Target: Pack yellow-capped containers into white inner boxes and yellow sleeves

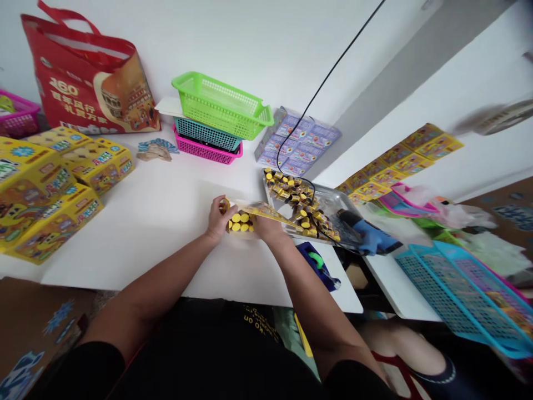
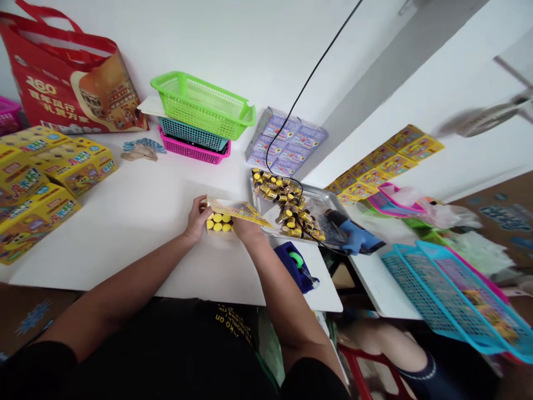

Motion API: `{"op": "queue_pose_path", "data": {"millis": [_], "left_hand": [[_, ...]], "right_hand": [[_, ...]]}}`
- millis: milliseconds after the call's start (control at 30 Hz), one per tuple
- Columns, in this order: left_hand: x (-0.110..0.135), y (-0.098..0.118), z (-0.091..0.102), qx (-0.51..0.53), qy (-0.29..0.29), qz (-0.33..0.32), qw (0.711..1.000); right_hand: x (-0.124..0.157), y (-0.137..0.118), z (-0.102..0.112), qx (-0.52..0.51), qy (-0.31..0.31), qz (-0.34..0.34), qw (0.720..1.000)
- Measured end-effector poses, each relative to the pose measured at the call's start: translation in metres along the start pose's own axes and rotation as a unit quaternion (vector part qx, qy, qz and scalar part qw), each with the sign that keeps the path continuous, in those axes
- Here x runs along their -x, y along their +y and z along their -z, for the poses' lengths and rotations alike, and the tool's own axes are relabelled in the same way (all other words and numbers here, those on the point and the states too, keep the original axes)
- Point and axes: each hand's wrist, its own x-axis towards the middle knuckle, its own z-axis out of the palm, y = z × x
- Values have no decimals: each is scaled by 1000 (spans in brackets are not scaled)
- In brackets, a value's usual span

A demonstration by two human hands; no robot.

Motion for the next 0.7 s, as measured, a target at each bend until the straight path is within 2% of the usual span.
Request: {"op": "queue_pose_path", "data": {"millis": [100,200,267,400,500,533,600,700], "left_hand": [[-1,2,0,9,4,15,1000],[-3,3,0,-11,38,26,999],[-4,3,0,-24,55,22,998],[-6,3,3,-28,41,-5,999],[-7,4,6,-26,43,-7,999],[-9,4,8,-25,49,-7,998],[-15,4,12,-27,68,-9,997],[-25,-1,18,-32,94,-29,995]], "right_hand": [[18,1,6,-12,14,2,1000],[43,16,11,-40,72,-5,997],[54,27,13,-61,114,-34,991],[61,42,8,-94,163,-90,978],[58,49,3,-164,193,-128,959],[55,53,2,-192,187,-140,953],[46,67,6,-206,136,-161,956],[20,101,24,-103,29,-201,974]]}}
